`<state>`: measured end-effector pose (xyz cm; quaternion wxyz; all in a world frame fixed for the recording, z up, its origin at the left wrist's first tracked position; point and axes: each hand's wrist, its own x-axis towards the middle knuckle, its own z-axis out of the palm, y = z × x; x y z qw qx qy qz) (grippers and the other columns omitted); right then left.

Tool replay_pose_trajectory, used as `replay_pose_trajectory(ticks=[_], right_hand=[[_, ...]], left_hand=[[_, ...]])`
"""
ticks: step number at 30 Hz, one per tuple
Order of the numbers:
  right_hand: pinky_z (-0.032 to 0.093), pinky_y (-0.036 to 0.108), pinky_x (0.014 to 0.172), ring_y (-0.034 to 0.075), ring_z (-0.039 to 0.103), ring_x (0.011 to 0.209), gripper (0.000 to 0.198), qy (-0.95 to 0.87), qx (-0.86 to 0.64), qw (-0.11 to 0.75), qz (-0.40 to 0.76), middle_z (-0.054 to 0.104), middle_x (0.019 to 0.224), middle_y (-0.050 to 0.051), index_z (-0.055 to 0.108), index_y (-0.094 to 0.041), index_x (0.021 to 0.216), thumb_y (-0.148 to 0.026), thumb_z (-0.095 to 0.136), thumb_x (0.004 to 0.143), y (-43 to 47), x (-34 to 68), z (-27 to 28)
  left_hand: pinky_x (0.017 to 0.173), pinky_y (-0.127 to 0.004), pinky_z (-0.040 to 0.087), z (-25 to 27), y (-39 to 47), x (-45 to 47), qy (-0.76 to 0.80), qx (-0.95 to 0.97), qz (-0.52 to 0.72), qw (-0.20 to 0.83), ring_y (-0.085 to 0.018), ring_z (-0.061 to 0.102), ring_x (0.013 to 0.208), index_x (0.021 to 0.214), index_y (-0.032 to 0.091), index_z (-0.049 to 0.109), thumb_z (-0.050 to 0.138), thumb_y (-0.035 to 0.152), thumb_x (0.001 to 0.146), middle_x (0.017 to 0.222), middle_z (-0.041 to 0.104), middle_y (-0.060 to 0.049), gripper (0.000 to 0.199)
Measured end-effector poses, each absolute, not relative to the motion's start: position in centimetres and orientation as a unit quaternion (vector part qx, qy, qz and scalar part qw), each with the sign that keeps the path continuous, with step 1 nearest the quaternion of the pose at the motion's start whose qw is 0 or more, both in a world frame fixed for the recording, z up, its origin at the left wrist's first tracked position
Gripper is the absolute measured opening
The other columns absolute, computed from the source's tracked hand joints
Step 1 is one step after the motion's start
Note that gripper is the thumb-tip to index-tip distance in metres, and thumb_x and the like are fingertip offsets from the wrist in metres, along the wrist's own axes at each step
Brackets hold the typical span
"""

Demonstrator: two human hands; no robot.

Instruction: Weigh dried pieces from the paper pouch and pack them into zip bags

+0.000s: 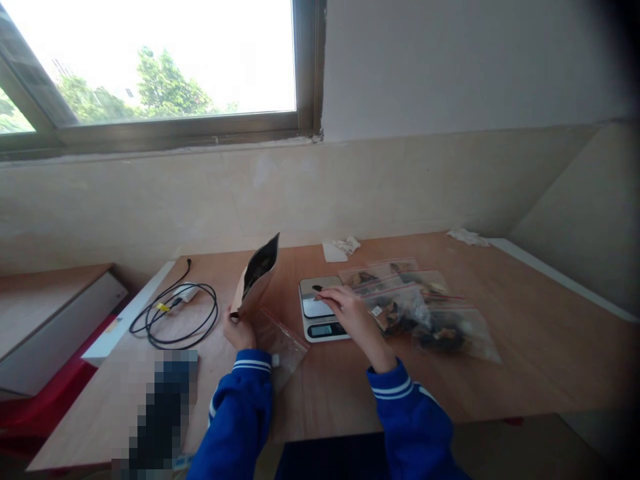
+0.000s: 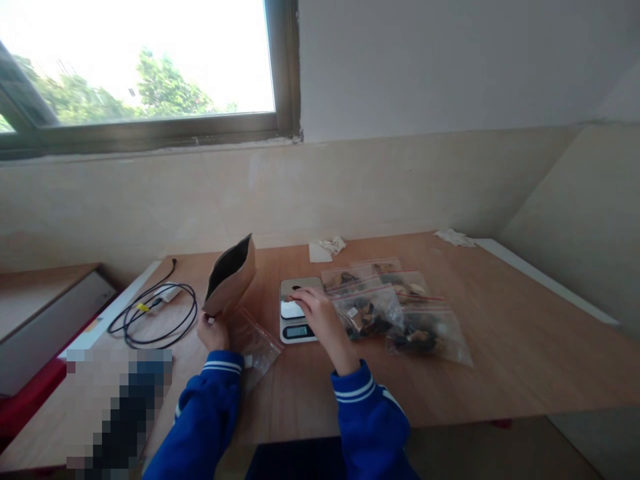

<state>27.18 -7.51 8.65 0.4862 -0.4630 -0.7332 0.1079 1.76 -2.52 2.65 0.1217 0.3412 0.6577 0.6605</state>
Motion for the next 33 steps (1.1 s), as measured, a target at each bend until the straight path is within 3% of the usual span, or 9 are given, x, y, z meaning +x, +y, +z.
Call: replay_pose_trajectory(ticks=[3, 8, 13, 19, 23, 27, 33], right_hand=[[0.049, 0.035, 0.084, 0.019, 0.062, 0.093, 0.02, -0.723, -0.495, 0.459, 0.144, 0.069, 0.096, 0.006, 0.069, -0.02, 0.096, -0.011, 0.054, 0.086, -6.2, 27.3, 6.1], [0.049, 0.035, 0.082, 0.02, 0.062, 0.089, 0.026, -0.698, -0.534, 0.45, 0.16, 0.066, 0.094, 0.006, 0.065, -0.018, 0.106, -0.013, 0.06, 0.081, -5.1, 27.3, 3.7], [0.049, 0.037, 0.083, 0.021, 0.06, 0.092, 0.029, -0.688, -0.543, 0.467, 0.121, 0.065, 0.097, 0.007, 0.064, -0.019, 0.108, -0.014, 0.061, 0.08, -5.0, 27.4, 3.2], [0.045, 0.042, 0.088, 0.025, 0.055, 0.101, 0.028, -0.693, -0.556, 0.456, 0.052, 0.064, 0.106, 0.009, 0.062, -0.022, 0.111, -0.025, 0.059, 0.084, -5.1, 27.0, 3.9], [0.047, 0.036, 0.078, 0.02, 0.058, 0.08, 0.025, -0.636, -0.564, 0.525, 0.047, 0.062, 0.082, 0.005, 0.064, -0.019, 0.104, -0.034, 0.051, 0.09, -6.1, 26.9, 4.6], [0.042, 0.025, 0.055, 0.013, 0.05, 0.052, 0.028, -0.576, -0.545, 0.597, 0.119, 0.052, 0.058, -0.003, 0.064, -0.018, 0.101, -0.038, 0.046, 0.092, -7.6, 27.0, 6.0], [0.031, 0.022, 0.042, 0.009, 0.041, 0.039, 0.027, -0.566, -0.497, 0.631, 0.185, 0.045, 0.048, -0.008, 0.063, -0.018, 0.101, -0.04, 0.05, 0.091, -9.5, 26.7, 10.9]], left_hand=[[0.08, -0.035, 0.049, 2.1, -2.1, 1.5, 0.654, 0.341, 0.665, 0.114, -0.021, 0.062, 0.082, 0.088, 0.014, 0.066, 0.055, 0.012, 0.064, 0.083, 0.068, -0.007, 0.026], [0.087, -0.036, 0.047, 1.8, -2.2, 1.4, 0.628, 0.378, 0.674, 0.088, -0.023, 0.062, 0.094, 0.091, 0.016, 0.066, 0.052, 0.013, 0.067, 0.095, 0.069, -0.008, 0.028], [0.086, -0.033, 0.048, 1.8, -2.2, 1.5, 0.615, 0.388, 0.68, 0.095, -0.022, 0.062, 0.096, 0.09, 0.017, 0.067, 0.051, 0.013, 0.067, 0.093, 0.069, -0.007, 0.028], [0.08, -0.034, 0.048, 1.6, -2.0, 1.5, 0.635, 0.378, 0.665, 0.105, -0.022, 0.062, 0.085, 0.093, 0.015, 0.067, 0.054, 0.018, 0.067, 0.087, 0.069, -0.007, 0.03], [0.081, -0.033, 0.048, 1.5, -2.0, 1.4, 0.634, 0.384, 0.663, 0.109, -0.022, 0.062, 0.087, 0.091, 0.015, 0.066, 0.054, 0.017, 0.065, 0.084, 0.069, -0.006, 0.029], [0.083, -0.034, 0.048, 1.8, -2.1, 1.6, 0.627, 0.389, 0.667, 0.108, -0.022, 0.062, 0.09, 0.091, 0.015, 0.066, 0.053, 0.015, 0.065, 0.091, 0.069, -0.007, 0.029], [0.087, -0.034, 0.047, 2.3, -2.5, 2.1, 0.586, 0.424, 0.682, 0.107, -0.022, 0.062, 0.096, 0.092, 0.017, 0.068, 0.051, 0.012, 0.067, 0.093, 0.069, -0.006, 0.031]])
